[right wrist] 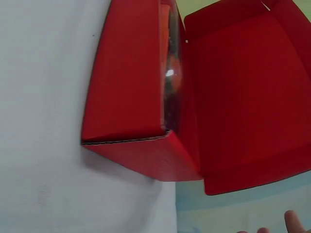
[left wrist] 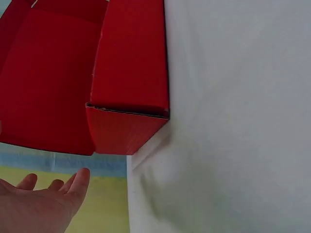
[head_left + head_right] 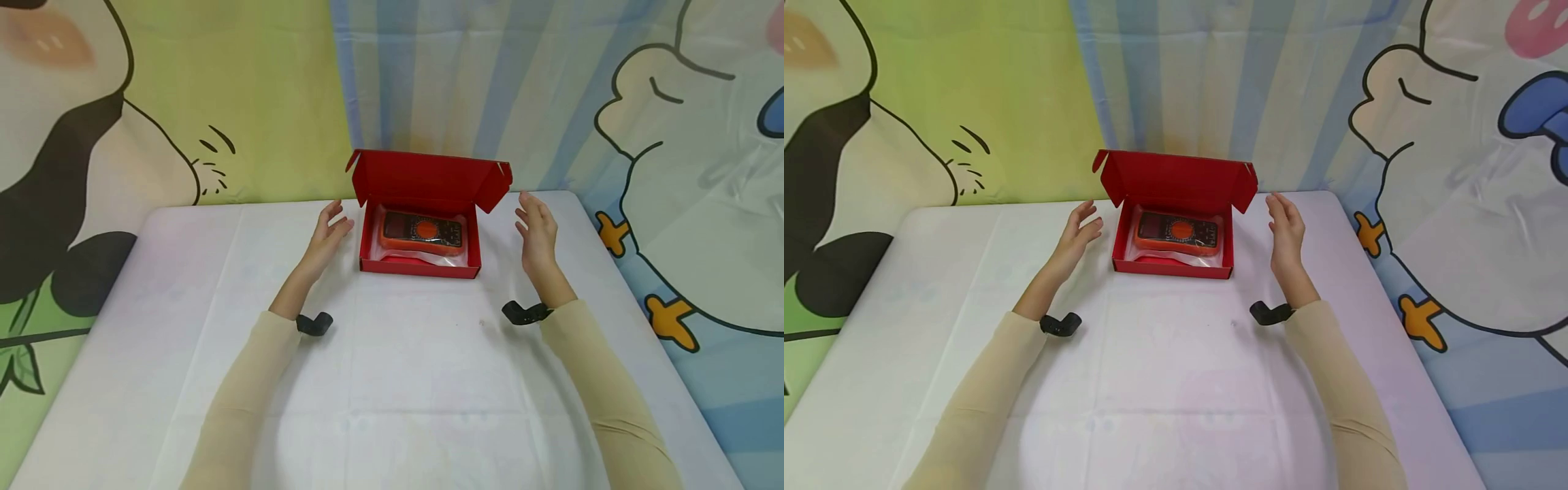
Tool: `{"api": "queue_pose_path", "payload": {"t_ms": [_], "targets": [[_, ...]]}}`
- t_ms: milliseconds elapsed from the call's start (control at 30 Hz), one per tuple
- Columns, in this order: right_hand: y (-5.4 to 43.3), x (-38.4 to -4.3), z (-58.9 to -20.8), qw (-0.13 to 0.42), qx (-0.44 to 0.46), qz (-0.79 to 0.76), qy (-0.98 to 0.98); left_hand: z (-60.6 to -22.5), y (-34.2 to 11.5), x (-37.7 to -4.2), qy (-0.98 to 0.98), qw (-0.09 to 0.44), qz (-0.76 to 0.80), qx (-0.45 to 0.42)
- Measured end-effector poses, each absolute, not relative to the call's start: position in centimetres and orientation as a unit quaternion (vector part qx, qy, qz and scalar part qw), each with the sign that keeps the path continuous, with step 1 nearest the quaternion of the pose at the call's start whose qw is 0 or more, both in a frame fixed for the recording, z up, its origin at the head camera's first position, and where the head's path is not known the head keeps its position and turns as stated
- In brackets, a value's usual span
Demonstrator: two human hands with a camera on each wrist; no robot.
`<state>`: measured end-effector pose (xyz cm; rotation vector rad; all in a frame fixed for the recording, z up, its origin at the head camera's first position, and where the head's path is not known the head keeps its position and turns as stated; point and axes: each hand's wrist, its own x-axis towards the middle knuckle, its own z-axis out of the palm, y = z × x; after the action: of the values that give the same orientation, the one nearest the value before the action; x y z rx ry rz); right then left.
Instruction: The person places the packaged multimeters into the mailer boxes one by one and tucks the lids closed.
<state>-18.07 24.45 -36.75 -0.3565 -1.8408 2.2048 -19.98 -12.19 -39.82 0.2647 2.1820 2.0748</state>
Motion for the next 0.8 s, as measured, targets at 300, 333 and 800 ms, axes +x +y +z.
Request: {"api": "queue_pose_path", "payload": {"t_ms": [300, 333, 800], "targets": [[24.0, -18.1, -34.2, 0.079, -0.056, 0.746, -0.659, -37.3, -11.1, -21.6, 0.724, 0.033, 0.679, 0.118], [23.9, -18.1, -33.9, 0.077, -0.056, 0.737, -0.669, -37.0, -11.0, -21.7, 0.726, 0.03, 0.676, 0.12], [23.1, -19.6, -30.7, 0.044, -0.061, 0.721, -0.689, -32.0, -9.7, -23.2, 0.743, 0.018, 0.659, 0.116]]}}
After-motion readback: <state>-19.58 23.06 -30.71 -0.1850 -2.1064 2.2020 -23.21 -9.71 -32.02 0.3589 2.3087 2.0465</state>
